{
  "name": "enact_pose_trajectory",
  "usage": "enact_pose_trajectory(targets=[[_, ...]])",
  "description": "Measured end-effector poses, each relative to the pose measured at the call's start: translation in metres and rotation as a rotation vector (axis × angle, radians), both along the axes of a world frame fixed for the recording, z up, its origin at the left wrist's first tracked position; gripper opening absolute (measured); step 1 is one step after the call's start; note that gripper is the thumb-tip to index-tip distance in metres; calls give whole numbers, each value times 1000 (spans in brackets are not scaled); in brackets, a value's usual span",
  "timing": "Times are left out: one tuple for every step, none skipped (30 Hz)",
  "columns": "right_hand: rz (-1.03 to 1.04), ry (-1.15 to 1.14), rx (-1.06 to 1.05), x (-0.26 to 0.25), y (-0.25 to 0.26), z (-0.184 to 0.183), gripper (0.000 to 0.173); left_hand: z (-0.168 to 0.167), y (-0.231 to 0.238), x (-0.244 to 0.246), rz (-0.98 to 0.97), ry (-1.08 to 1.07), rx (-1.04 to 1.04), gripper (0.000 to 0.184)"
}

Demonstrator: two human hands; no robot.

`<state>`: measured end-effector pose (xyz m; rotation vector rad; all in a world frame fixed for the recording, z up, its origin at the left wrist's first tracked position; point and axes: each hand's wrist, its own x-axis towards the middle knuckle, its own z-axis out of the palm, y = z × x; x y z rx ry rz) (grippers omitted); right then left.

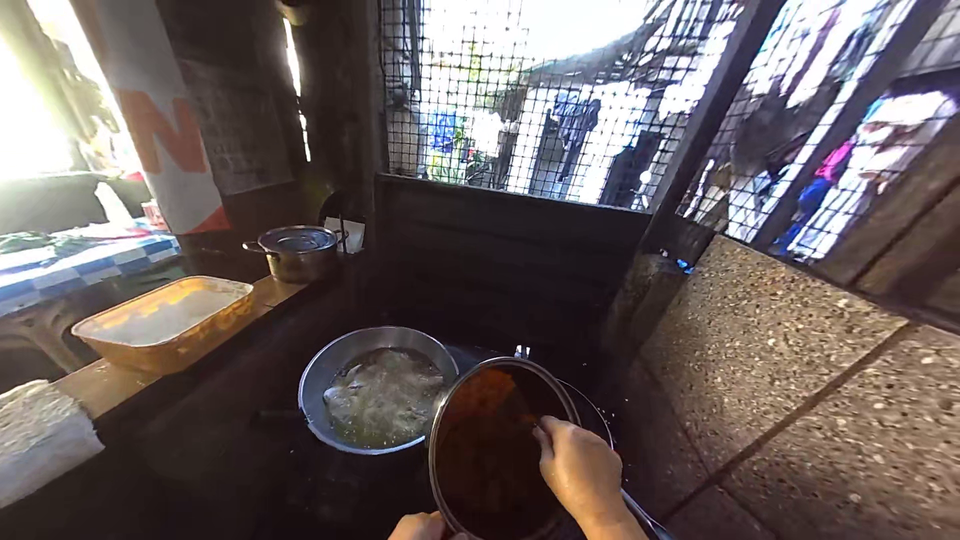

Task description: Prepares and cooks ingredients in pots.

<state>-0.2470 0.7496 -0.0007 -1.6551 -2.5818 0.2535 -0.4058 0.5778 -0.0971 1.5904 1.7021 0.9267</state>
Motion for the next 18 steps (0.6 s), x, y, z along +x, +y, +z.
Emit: enact_pose_trajectory(targets=[[37,13,28,2,9,2,33,5,8,-10,-51,43,-26,39],[71,20,51,3,17,5,31,9,17,-21,-100,87,-29,38],[98,19,62,2,25,10,31,14,27,-31,-147,130,-29,37],[120,16,75,0,34,14,31,18,38,-40,-185,169,-25,35],[135,10,83,-3,44,20,31,22,51,-48,-213,209,-29,35],[146,9,91,-5,53,24,31,26,64,-53,-230,244,-36,34],[159,11,114,-7,62,25,31,30,77,-56,-239,277,-53,33],[175,13,152,-8,71,25,30,35,90,-57,-245,309,-85,33],[192,23,206,-9,81,24,29,40,102,-57,-246,340,-105,33],[208,41,259,-9,90,23,27,43,115,-57,-246,370,-108,33],[227,70,313,-10,99,22,25,47,127,-58,-249,404,-112,32],[248,106,362,-10,107,21,22,52,140,-58,-256,445,-124,31],[272,148,403,-10,116,19,19,56,153,-58,-264,489,-135,31],[298,195,440,-9,124,16,16,59,167,-57,-269,534,-155,32],[323,240,472,-7,131,12,13,61,179,-55,-267,570,-174,32],[331,270,489,-6,138,7,13,63,190,-54,-259,596,-193,32],[318,277,475,-4,144,3,13,65,200,-51,-244,618,-209,32],[295,271,445,-2,148,-2,13,66,208,-48,-226,641,-233,33]])
